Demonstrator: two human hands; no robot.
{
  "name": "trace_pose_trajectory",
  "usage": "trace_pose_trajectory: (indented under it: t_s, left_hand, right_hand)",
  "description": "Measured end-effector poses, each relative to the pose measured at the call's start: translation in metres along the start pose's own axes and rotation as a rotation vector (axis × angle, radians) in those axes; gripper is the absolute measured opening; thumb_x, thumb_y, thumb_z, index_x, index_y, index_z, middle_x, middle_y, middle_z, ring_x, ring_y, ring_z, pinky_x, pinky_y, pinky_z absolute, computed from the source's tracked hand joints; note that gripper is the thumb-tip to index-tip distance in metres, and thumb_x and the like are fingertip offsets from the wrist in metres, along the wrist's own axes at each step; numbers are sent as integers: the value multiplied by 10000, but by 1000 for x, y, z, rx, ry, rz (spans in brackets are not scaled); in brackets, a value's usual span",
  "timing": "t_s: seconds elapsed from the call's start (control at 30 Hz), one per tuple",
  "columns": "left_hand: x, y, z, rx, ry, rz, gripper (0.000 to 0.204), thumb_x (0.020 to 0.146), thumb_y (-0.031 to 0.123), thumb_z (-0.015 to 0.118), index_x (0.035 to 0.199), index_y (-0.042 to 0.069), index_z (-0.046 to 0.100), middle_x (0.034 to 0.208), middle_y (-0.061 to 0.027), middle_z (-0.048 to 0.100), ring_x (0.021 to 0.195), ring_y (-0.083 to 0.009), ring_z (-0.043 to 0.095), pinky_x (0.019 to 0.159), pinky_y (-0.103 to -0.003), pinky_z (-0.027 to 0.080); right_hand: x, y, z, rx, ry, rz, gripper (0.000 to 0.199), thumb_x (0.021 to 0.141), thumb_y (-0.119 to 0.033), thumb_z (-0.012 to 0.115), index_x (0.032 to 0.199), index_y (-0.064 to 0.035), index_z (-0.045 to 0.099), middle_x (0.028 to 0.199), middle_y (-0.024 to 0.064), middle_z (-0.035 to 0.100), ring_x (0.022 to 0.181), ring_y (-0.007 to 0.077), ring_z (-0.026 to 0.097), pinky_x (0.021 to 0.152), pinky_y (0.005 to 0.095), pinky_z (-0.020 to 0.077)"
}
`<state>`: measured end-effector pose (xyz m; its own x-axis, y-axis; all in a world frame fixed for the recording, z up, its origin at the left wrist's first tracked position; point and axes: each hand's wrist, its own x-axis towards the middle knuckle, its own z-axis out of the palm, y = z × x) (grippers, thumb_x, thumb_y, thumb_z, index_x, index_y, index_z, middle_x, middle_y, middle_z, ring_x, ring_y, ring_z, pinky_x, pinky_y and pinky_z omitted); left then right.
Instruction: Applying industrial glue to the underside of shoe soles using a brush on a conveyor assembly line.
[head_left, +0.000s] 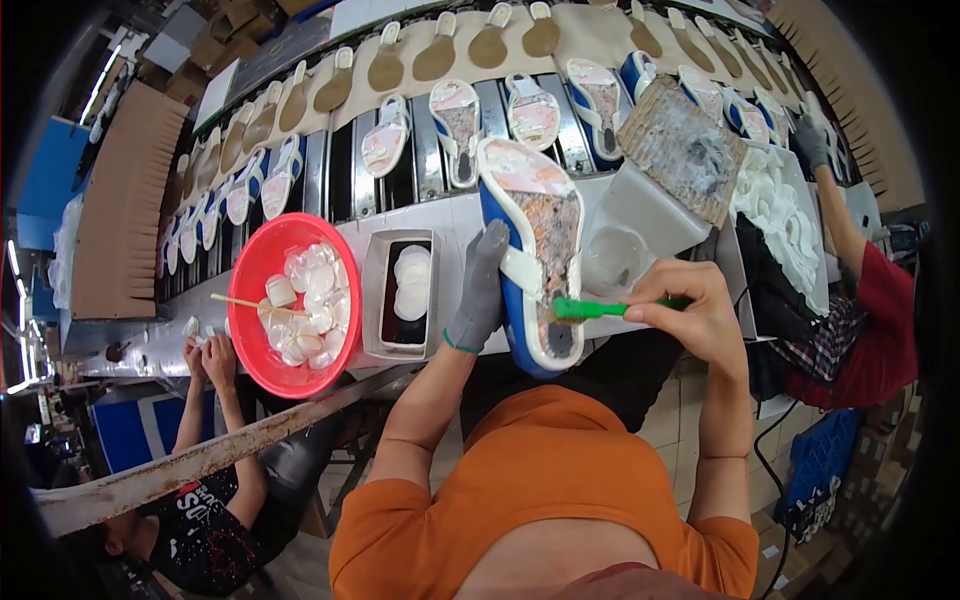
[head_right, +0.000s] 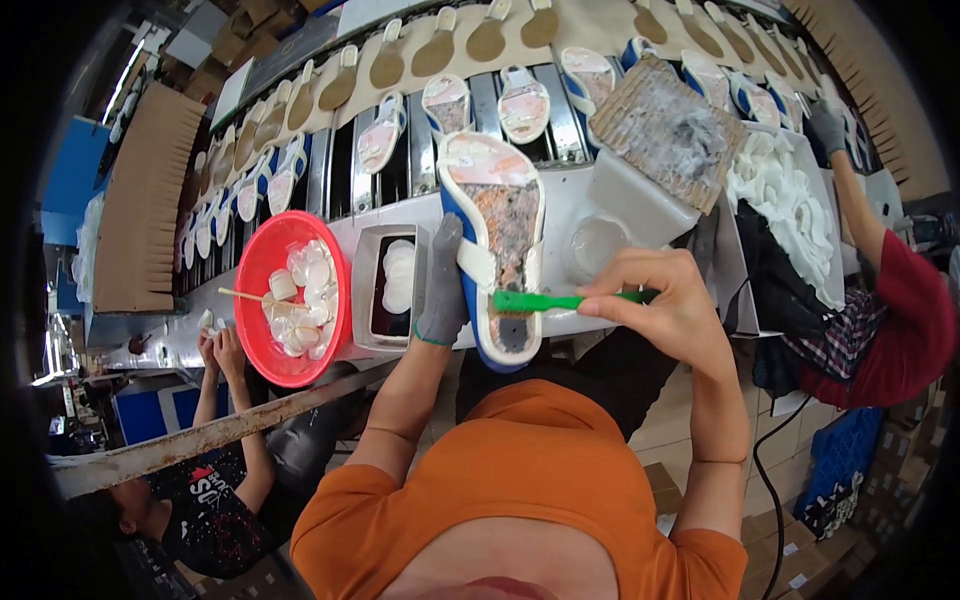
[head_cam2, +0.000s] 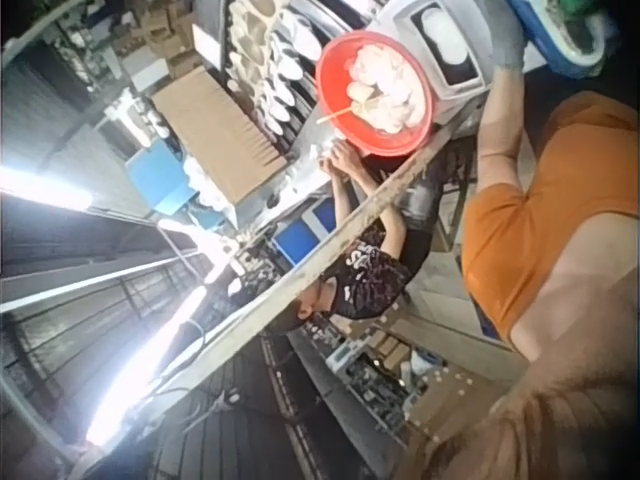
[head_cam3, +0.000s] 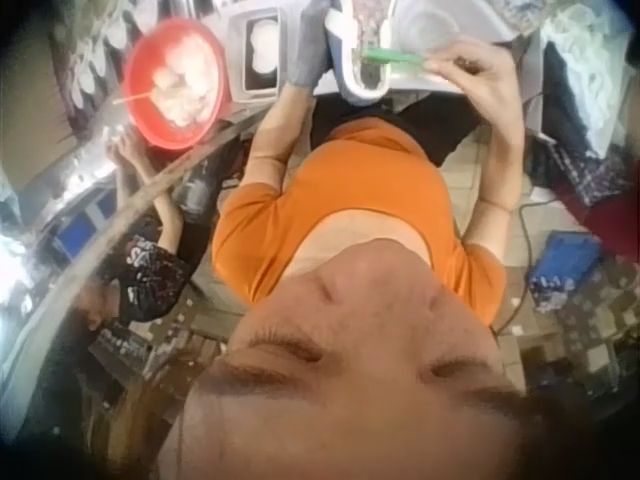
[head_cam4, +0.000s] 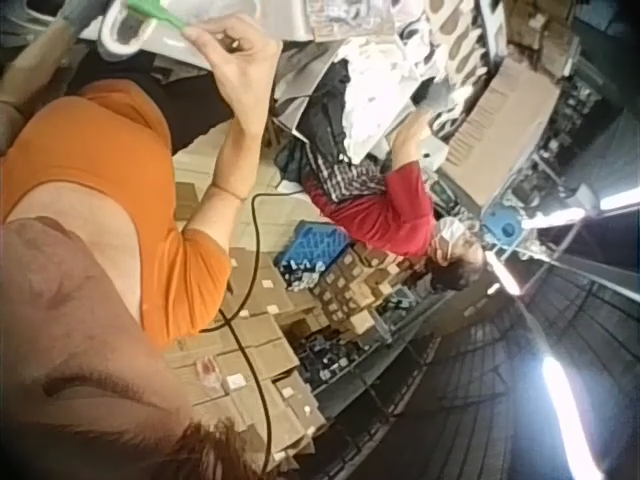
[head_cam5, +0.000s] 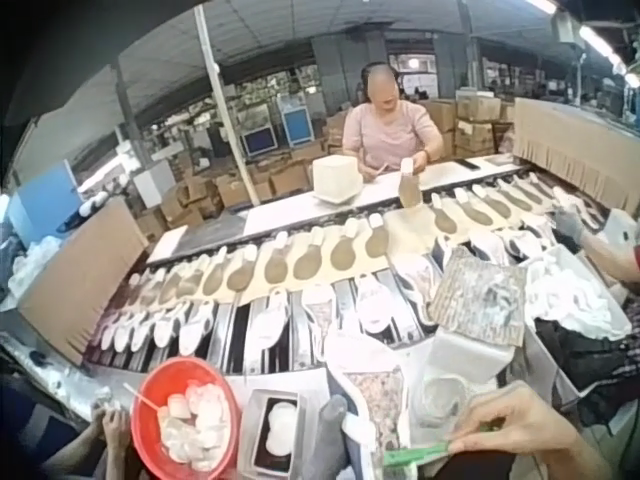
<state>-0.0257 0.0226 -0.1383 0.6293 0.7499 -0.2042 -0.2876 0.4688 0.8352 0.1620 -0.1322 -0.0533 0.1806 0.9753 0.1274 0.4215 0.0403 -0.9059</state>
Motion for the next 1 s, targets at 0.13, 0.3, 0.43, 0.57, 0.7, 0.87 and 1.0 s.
trace_pose_trajectory:
  t_s: [0.13, 0.3, 0.43, 0.57, 0.7, 0.87, 1.0]
  left_hand:
    - [3, -4, 0, 3, -22, 38, 599, 942, 479, 525, 1239, -41, 528, 1075, -136, 650, 912, -180, 675, 795, -311, 553]
    - [3, -5, -5, 43, -25, 36, 584, 943, 470, 525, 1214, -47, 537, 1039, -126, 657, 885, -167, 671, 767, -285, 544]
    - [3, -5, -10, 77, 0, 42, 584, 942, 470, 527, 1199, -54, 544, 1024, -120, 659, 881, -157, 663, 759, -281, 536]
    - [5, -9, -10, 94, -19, 38, 593, 940, 471, 529, 1204, -60, 546, 1033, -120, 658, 891, -153, 656, 772, -284, 530]
    - [4, -8, -10, 49, 1, 33, 589, 939, 457, 527, 1215, -63, 544, 1053, -122, 657, 902, -154, 654, 786, -285, 526]
    - [1, 0, -9, 79, -11, 37, 589, 942, 449, 522, 1226, -67, 540, 1066, -123, 655, 907, -154, 653, 798, -283, 523]
    - [1, 2, -7, 138, -55, 47, 478, 973, 412, 489, 1225, 14, 565, 1093, -115, 658, 934, -172, 670, 831, -315, 542]
  right_hand:
    - [9, 5, 9, -125, 106, 43, 95, 775, -42, 760, 796, 34, 707, 738, 72, 674, 667, 119, 608, 598, 244, 430]
    - [12, -10, 13, -258, 167, -43, 122, 766, -44, 782, 819, 28, 700, 746, 81, 666, 677, 144, 622, 596, 266, 447]
    - [3, -22, 8, -292, -46, -58, 120, 772, -35, 772, 833, 31, 692, 763, 85, 658, 675, 164, 628, 596, 268, 453]
    - [12, -16, 6, -373, 109, -19, 115, 771, -37, 770, 820, 20, 683, 775, 80, 656, 671, 169, 629, 590, 262, 451]
    - [7, -21, 8, -412, 50, -16, 120, 769, -48, 775, 816, 20, 687, 750, 77, 652, 676, 166, 636, 584, 259, 452]
    - [-1, -28, 6, -304, -120, -63, 133, 754, -43, 784, 810, 24, 684, 758, 77, 653, 682, 173, 645, 574, 267, 459]
    - [9, -19, 6, -324, 40, -63, 146, 748, -71, 792, 811, 11, 689, 749, 74, 644, 654, 177, 630, 553, 270, 447]
